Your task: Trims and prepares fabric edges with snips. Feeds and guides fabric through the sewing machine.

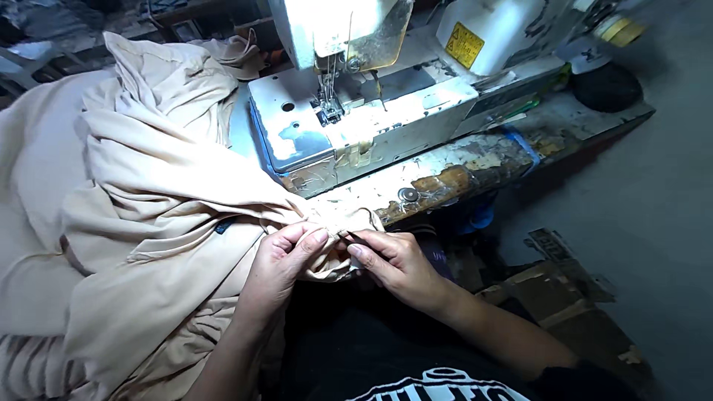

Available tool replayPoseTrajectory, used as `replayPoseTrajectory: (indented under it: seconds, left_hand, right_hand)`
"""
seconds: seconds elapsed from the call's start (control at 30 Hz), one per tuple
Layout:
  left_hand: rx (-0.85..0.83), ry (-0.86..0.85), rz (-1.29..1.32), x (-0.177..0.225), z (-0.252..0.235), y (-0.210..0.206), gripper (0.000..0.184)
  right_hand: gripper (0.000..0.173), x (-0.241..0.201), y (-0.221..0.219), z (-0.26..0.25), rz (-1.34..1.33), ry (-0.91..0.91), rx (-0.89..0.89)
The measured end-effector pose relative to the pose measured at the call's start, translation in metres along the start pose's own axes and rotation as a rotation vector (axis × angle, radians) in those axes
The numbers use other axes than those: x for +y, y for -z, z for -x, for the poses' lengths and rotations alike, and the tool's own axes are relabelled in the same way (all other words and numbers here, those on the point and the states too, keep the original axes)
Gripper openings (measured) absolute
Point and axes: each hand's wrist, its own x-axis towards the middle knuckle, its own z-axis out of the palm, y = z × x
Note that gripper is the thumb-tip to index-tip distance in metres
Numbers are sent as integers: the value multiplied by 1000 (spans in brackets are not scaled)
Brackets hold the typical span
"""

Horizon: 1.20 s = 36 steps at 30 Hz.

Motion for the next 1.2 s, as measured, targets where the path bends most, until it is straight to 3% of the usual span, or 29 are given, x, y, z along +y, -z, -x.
replayPoseTrajectory:
  seconds: [0.1, 0.27, 0.37, 0.6, 0.87, 0.97, 1.1, 1.2]
  left_hand:
    - [-14, 15, 4, 0, 0, -1, 17]
    - [-124, -5, -40, 4, 6, -2, 16]
    - [-27, -18, -193, -7, -1, 0, 18]
    - [-6, -10, -124, -7, 2, -8, 15]
    - [-6, -65, -194, -7, 5, -12, 15]
    - [-44, -70, -240, -10, 3, -9, 19]
    - [-6, -82, -324, -19, -5, 1, 23]
    - [-5, -94, -288, -20, -8, 8, 22]
  right_hand:
    - [27, 0, 0, 0, -13, 33, -2]
    - [26, 7, 5, 1, -259, 426, -70]
    - [31, -8, 15, 5, -364, 525, -122]
    - [22, 9, -2, 0, 148, 274, 252]
    - [10, 8, -8, -3, 320, 359, 296]
    - [9, 6, -3, 0, 202, 296, 256]
    - [9, -9, 7, 14, -304, 128, 102]
    - [9, -22, 23, 20, -556, 207, -70]
